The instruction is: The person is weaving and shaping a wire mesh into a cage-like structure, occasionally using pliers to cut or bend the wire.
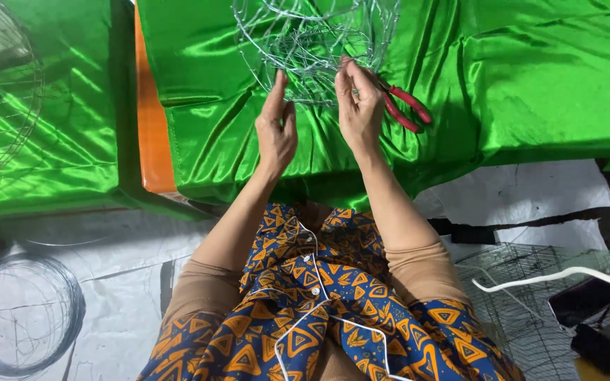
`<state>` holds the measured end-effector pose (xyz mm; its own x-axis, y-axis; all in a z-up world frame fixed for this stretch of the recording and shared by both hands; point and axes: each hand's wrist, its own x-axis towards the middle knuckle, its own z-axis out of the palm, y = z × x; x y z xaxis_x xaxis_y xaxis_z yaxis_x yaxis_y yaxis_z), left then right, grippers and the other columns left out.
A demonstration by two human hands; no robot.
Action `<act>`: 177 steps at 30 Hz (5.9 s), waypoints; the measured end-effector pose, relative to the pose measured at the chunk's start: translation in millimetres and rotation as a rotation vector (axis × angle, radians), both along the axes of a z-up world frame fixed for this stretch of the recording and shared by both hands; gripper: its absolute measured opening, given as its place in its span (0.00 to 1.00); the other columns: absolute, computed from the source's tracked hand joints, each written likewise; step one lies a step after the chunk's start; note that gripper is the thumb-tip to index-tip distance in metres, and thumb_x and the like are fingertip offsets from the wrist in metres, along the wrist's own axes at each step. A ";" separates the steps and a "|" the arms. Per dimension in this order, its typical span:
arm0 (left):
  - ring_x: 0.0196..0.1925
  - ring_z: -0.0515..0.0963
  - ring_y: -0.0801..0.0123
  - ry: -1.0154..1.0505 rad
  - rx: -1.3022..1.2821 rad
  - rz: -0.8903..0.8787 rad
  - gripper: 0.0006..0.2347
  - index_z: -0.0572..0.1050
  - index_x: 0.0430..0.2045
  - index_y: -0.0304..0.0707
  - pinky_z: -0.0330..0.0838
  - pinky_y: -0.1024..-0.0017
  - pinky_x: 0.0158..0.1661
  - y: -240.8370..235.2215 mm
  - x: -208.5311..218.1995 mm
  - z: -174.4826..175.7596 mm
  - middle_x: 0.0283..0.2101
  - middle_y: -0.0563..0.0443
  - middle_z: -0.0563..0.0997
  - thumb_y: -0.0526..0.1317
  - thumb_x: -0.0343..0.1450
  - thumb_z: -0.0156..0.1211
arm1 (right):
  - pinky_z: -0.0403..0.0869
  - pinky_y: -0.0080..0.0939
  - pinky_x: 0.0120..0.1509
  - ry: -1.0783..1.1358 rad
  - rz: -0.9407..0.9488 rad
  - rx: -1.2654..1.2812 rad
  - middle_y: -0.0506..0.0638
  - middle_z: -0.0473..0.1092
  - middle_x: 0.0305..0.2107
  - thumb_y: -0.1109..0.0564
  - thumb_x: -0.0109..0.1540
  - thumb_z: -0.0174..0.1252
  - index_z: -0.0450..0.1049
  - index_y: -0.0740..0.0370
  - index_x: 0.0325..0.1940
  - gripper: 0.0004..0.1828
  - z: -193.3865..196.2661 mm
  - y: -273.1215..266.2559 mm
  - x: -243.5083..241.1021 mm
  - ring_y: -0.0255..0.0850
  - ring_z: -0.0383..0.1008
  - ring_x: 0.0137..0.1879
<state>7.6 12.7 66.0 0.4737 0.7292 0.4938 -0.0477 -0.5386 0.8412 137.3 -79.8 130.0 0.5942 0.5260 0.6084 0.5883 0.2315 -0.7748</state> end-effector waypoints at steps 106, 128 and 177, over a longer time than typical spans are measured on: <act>0.38 0.85 0.49 -0.019 0.093 0.080 0.13 0.79 0.52 0.38 0.82 0.63 0.38 53.7 -51.1 11.7 0.44 0.37 0.79 0.28 0.73 0.61 | 0.77 0.46 0.45 -0.195 -0.219 -0.159 0.56 0.75 0.34 0.46 0.67 0.62 0.62 0.69 0.64 0.30 -98.7 -16.4 18.1 0.51 0.77 0.38; 0.69 0.72 0.43 0.126 0.431 0.053 0.27 0.66 0.64 0.44 0.78 0.53 0.63 66.1 28.3 61.5 0.71 0.38 0.58 0.48 0.73 0.73 | 0.70 0.40 0.39 -0.241 -0.032 -0.339 0.49 0.72 0.31 0.58 0.61 0.66 0.66 0.66 0.63 0.28 -85.9 -32.1 26.0 0.41 0.70 0.34; 0.55 0.80 0.38 -0.669 0.710 -1.346 0.15 0.79 0.32 0.17 0.77 0.49 0.61 -82.8 -59.4 281.2 0.49 0.19 0.77 0.27 0.75 0.39 | 0.74 0.41 0.34 -0.145 0.005 -0.445 0.55 0.75 0.41 0.49 0.66 0.59 0.66 0.68 0.60 0.25 -106.7 -41.6 31.1 0.42 0.75 0.32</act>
<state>-51.8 -70.1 347.3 0.1181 -0.4433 0.8885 -0.9930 -0.0576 0.1033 168.4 -121.5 23.3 0.5161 0.7575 0.3998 0.6979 -0.1013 -0.7090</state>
